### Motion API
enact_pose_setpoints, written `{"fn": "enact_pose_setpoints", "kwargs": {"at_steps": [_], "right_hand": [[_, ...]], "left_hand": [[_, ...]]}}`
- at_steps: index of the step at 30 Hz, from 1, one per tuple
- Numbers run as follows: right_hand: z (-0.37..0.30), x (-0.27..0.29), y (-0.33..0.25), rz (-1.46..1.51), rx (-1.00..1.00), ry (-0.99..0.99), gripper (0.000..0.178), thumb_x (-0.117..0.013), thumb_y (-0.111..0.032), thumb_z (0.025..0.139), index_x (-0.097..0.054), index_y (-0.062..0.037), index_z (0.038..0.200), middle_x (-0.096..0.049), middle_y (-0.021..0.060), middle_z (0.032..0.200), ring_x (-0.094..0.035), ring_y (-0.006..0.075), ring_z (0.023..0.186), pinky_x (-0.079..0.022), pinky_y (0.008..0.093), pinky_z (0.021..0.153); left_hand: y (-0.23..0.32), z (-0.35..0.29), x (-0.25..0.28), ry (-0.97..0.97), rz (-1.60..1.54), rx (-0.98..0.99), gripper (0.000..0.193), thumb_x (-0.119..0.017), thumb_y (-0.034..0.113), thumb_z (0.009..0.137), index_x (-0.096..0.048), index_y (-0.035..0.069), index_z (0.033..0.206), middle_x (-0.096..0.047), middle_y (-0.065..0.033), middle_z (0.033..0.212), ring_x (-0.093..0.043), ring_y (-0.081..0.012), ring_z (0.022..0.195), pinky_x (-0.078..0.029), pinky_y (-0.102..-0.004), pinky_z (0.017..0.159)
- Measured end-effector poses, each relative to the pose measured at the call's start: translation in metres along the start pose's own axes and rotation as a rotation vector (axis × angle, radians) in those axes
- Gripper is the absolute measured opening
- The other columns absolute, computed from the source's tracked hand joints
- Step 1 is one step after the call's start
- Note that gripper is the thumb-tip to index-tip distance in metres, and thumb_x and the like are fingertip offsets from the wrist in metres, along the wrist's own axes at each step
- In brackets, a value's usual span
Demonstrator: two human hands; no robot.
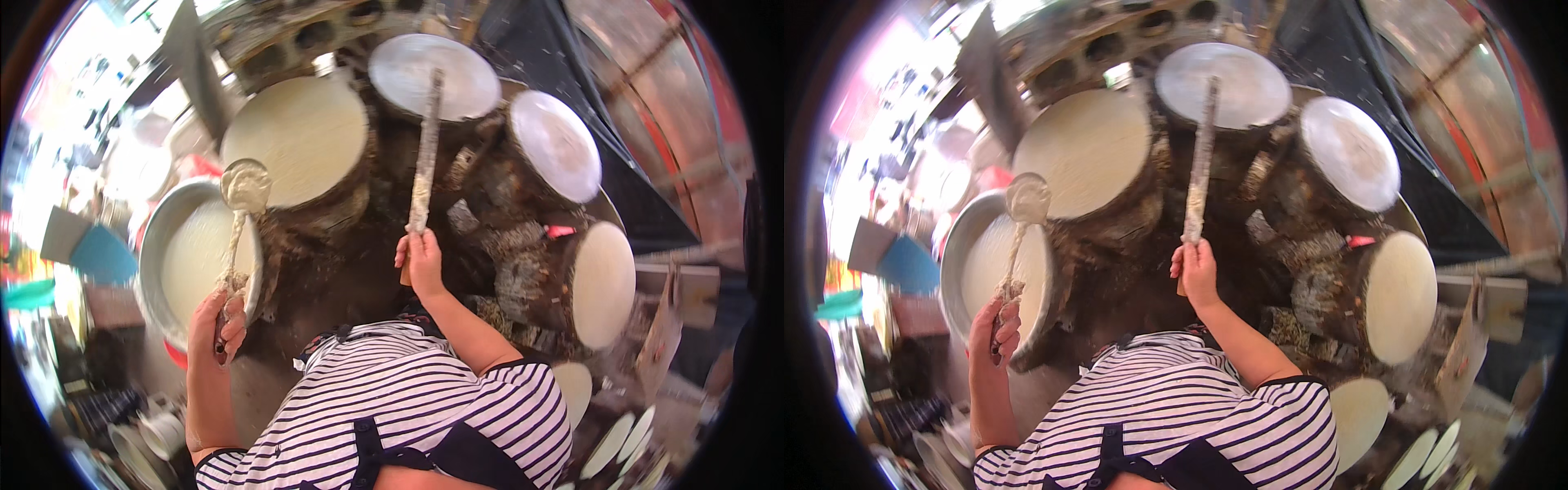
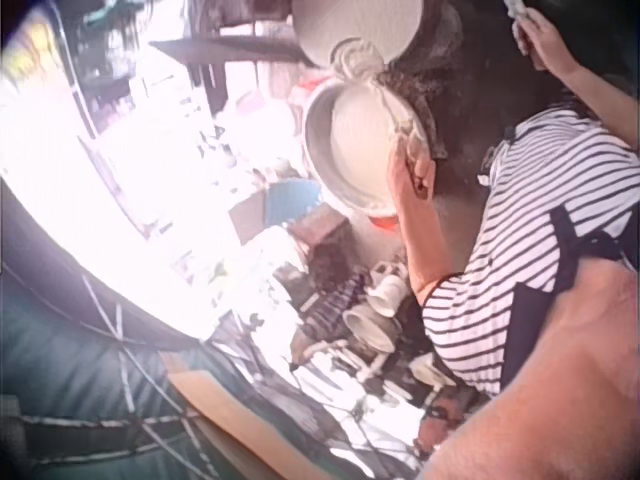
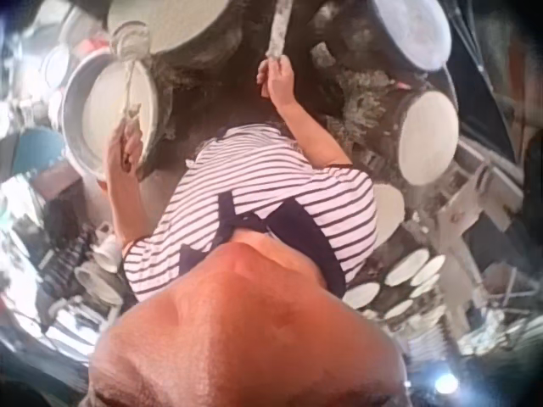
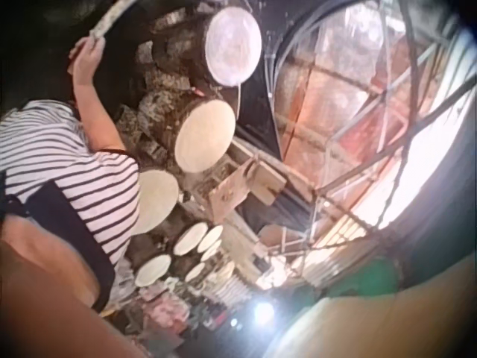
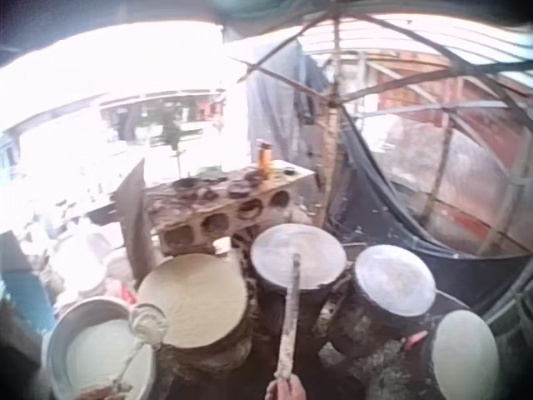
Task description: The person ladles batter onto multiple hot griddles, spreads it into thin circular crepes, and removes cooked crepes to a stack. The person repeats this cycle across several griddles, using a ladle and a wooden spreader.
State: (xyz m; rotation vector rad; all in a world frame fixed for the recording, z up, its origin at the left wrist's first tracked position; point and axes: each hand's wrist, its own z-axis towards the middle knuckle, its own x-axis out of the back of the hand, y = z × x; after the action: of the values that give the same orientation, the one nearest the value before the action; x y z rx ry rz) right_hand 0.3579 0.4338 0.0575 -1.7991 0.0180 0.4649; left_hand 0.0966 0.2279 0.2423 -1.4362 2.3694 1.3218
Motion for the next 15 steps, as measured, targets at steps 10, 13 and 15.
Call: {"fn": "enact_pose_setpoints", "kwargs": {"at_steps": [10,13,15], "right_hand": [[0.019,0.242,-0.091,0.025,0.073,0.528,0.012,-0.036,-0.012,0.095,-0.043,-0.0028,0.097,-0.054,0.0069,0.073,-0.049,0.0104,0.048,-0.041,0.0245,0.039],[0.018,0.287,-0.103,0.06,0.086,0.674,0.012,-0.035,-0.012,0.095,-0.042,-0.0025,0.094,-0.052,0.0067,0.067,-0.043,0.0101,0.041,-0.036,0.0246,0.034],[0.019,0.308,-0.112,0.065,0.102,0.704,0.012,-0.035,-0.013,0.095,-0.042,-0.003,0.093,-0.051,0.0066,0.063,-0.04,0.0102,0.037,-0.034,0.0254,0.032]], "left_hand": [[-0.071,0.117,-0.355,-0.586,0.348,0.253,0.023,-0.041,0.027,0.096,-0.041,0.009,0.083,-0.03,0.0062,0.05,-0.02,-0.0029,0.032,-0.015,-0.0188,0.028],[-0.111,0.159,-0.452,-0.827,0.449,0.465,0.023,-0.041,0.027,0.097,-0.041,0.009,0.082,-0.03,0.006,0.051,-0.022,-0.0034,0.035,-0.017,-0.0186,0.03],[-0.148,0.207,-0.498,-1.011,0.434,0.721,0.023,-0.041,0.027,0.096,-0.042,0.01,0.081,-0.031,0.006,0.052,-0.024,-0.0045,0.037,-0.018,-0.0195,0.032]]}}
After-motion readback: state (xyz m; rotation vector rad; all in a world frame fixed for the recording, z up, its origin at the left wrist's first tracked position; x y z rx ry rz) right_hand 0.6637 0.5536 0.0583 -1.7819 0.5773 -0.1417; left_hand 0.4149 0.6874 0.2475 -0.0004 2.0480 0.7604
